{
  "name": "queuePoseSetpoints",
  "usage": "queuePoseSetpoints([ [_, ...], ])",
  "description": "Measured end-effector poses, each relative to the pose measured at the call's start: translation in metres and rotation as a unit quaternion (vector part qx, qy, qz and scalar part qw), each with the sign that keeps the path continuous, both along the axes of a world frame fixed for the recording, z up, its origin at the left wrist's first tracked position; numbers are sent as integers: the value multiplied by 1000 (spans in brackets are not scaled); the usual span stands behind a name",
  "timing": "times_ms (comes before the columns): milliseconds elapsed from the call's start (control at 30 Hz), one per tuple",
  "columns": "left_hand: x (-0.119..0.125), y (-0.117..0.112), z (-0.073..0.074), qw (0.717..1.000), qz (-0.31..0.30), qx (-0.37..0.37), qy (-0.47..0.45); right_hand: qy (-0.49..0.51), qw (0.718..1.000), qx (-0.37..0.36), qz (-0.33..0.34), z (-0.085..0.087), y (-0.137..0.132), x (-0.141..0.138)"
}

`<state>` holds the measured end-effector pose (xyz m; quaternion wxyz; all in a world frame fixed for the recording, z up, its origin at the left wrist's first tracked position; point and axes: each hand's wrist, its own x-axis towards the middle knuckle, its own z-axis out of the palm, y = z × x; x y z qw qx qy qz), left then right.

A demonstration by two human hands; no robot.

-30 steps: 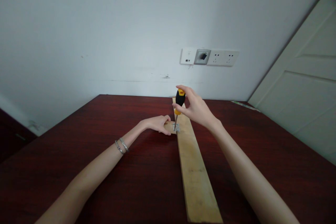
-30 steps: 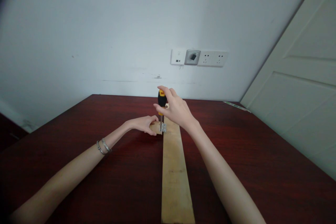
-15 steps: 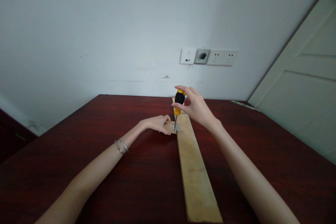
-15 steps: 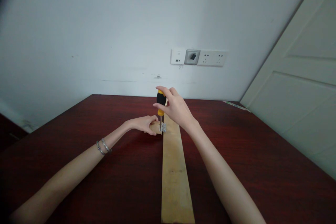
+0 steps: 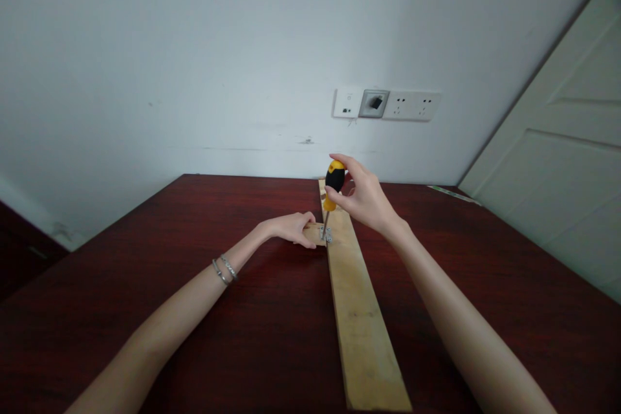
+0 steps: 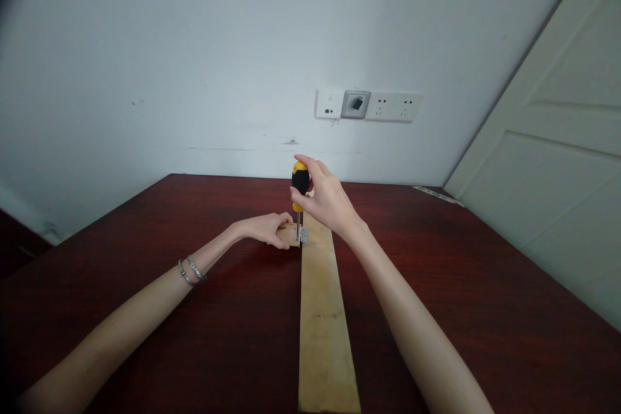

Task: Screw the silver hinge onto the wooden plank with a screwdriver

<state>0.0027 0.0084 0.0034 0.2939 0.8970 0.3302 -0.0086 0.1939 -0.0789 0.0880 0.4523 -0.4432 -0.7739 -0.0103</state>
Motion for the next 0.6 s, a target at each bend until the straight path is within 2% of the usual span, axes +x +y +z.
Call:
queuePoseSetpoints([
  [600,1,-1,-1,1000,9,6,7,11,999,28,-15,1,2,4],
])
